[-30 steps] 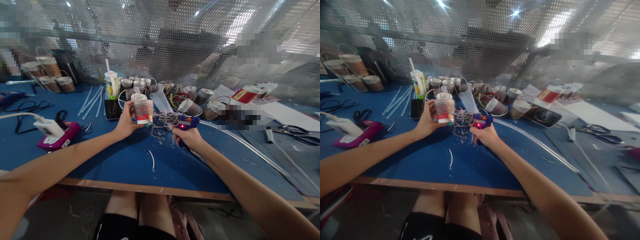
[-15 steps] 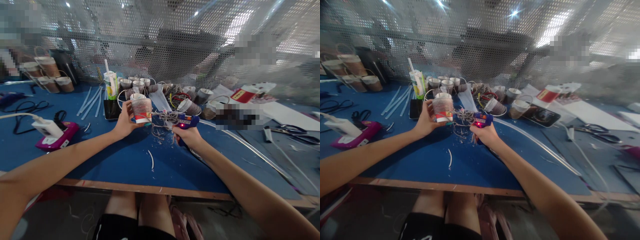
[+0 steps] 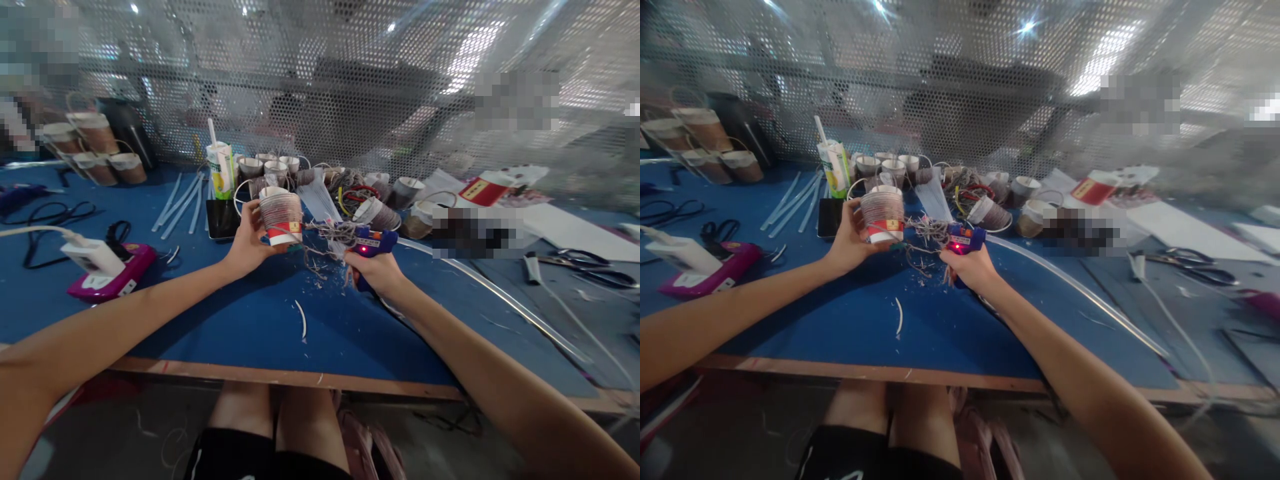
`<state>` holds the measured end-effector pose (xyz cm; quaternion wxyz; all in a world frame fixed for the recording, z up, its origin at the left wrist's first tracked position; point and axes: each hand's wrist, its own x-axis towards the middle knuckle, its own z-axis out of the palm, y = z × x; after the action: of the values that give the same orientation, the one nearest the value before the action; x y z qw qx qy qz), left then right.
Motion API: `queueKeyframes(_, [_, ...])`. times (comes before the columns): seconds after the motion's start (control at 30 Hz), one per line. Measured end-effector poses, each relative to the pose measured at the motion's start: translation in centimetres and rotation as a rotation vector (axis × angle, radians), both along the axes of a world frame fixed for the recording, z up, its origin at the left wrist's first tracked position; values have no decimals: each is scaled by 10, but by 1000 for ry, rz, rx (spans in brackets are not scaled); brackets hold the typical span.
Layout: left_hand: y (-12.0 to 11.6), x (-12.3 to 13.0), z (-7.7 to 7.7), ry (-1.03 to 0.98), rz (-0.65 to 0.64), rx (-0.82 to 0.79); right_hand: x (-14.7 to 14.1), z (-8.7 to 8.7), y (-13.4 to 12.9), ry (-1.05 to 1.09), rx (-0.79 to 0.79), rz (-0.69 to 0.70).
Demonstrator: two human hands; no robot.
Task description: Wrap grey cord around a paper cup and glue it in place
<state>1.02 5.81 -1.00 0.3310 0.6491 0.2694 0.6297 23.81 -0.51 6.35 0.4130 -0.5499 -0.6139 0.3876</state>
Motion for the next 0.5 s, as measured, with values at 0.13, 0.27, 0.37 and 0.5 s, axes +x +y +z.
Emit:
queueKeyframes(0.13, [0, 0, 0, -27, 13, 20, 6, 2, 6, -175, 35, -89])
queueKeyframes(0.27, [-4, -1, 2, 5, 135, -25, 22, 18, 2, -683, 172, -304])
queueKeyframes(0.37, [-7, -2, 4, 55, 206, -32, 29, 31, -13, -1108, 171, -359])
queueKeyframes(0.5, [-9, -1, 5, 92, 255, -18, 26, 31, -29, -1336, -95, -396])
